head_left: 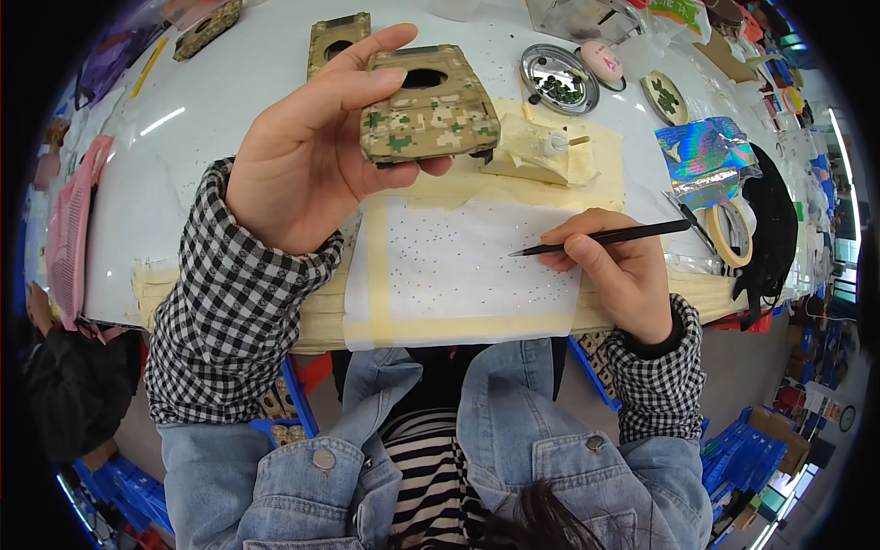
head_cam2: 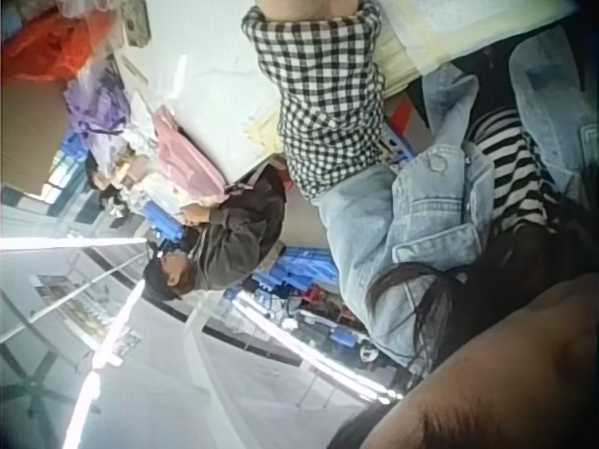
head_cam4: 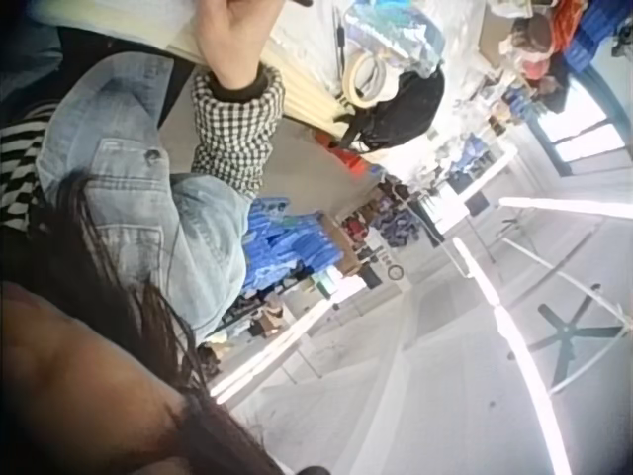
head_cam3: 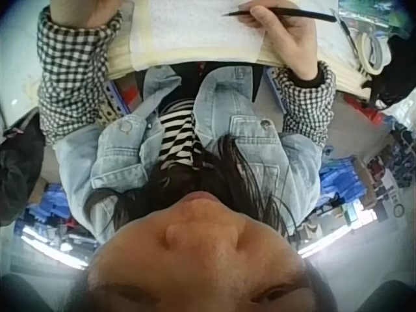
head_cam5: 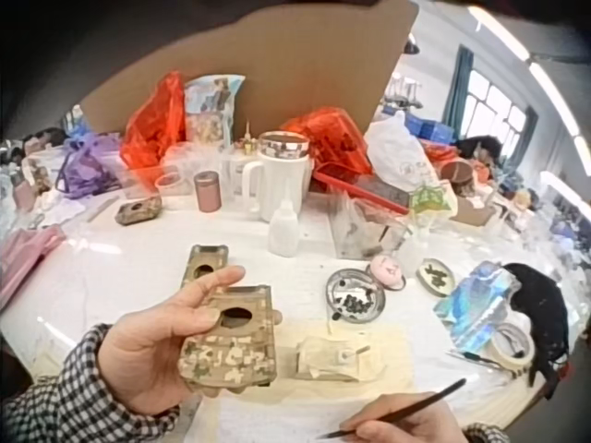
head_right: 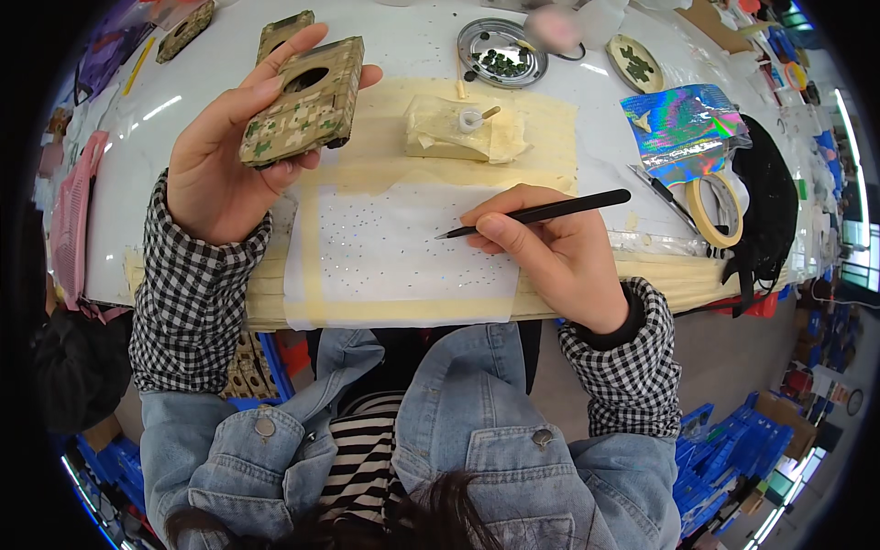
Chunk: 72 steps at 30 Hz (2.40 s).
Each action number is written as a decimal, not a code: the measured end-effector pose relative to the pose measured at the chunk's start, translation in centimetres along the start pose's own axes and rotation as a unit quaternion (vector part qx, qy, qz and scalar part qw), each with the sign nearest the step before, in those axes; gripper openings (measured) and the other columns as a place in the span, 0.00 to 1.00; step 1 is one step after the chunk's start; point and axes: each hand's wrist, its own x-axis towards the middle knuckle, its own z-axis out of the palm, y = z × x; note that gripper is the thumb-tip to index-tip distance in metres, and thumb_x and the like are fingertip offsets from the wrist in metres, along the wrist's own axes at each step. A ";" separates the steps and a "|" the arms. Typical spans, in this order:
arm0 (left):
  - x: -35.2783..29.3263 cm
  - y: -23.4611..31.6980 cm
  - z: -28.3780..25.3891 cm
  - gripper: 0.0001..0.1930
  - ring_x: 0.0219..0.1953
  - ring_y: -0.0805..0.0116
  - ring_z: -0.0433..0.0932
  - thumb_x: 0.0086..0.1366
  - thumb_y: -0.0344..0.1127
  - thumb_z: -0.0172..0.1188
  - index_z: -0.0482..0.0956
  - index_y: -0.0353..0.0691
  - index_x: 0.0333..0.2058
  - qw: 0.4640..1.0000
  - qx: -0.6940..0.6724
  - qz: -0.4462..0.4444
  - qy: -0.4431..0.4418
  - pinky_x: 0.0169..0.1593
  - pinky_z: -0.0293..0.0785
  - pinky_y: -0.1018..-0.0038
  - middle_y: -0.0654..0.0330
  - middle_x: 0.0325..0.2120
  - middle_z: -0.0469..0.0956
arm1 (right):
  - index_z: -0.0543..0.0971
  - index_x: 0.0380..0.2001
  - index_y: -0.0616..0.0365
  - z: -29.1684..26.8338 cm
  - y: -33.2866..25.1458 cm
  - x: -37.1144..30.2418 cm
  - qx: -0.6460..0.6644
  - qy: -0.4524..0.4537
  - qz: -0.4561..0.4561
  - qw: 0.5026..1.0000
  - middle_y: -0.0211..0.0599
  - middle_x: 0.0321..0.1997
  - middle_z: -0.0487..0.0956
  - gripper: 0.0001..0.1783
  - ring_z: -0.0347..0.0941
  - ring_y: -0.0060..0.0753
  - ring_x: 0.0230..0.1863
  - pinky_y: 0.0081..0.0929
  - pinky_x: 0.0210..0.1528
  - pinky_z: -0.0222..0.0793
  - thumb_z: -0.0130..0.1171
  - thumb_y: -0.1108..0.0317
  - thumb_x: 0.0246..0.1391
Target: Assemble and detail a plastic toy tank model using tools.
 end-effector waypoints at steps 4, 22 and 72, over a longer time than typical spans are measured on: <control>-0.1 0.0 0.0 0.28 0.33 0.72 0.79 0.66 0.35 0.41 0.48 0.37 0.63 1.000 -0.001 -0.001 0.001 0.27 0.76 0.89 0.37 0.56 0.62 | 0.76 0.37 0.69 0.0 0.0 0.1 -0.011 -0.011 -0.006 1.000 0.39 0.37 0.79 0.09 0.75 0.23 0.37 0.18 0.42 0.71 0.52 0.73 0.59; 0.0 0.0 -0.1 0.28 0.32 0.72 0.80 0.66 0.35 0.41 0.49 0.38 0.63 1.000 0.000 0.003 -0.001 0.28 0.77 0.89 0.37 0.56 0.62 | 0.75 0.37 0.68 -0.1 0.3 0.0 -0.004 0.008 -0.004 1.000 0.40 0.38 0.79 0.10 0.76 0.25 0.37 0.19 0.41 0.72 0.52 0.71 0.60; -1.1 0.7 1.7 0.17 0.32 0.78 0.68 0.71 0.46 0.40 0.68 0.40 0.30 0.991 -0.017 -0.105 -0.078 0.38 0.68 0.79 0.65 0.30 0.69 | 0.76 0.41 0.67 3.0 -6.7 5.6 0.015 -0.014 -0.232 0.972 0.34 0.35 0.78 0.11 0.73 0.19 0.36 0.16 0.40 0.68 0.53 0.69 0.59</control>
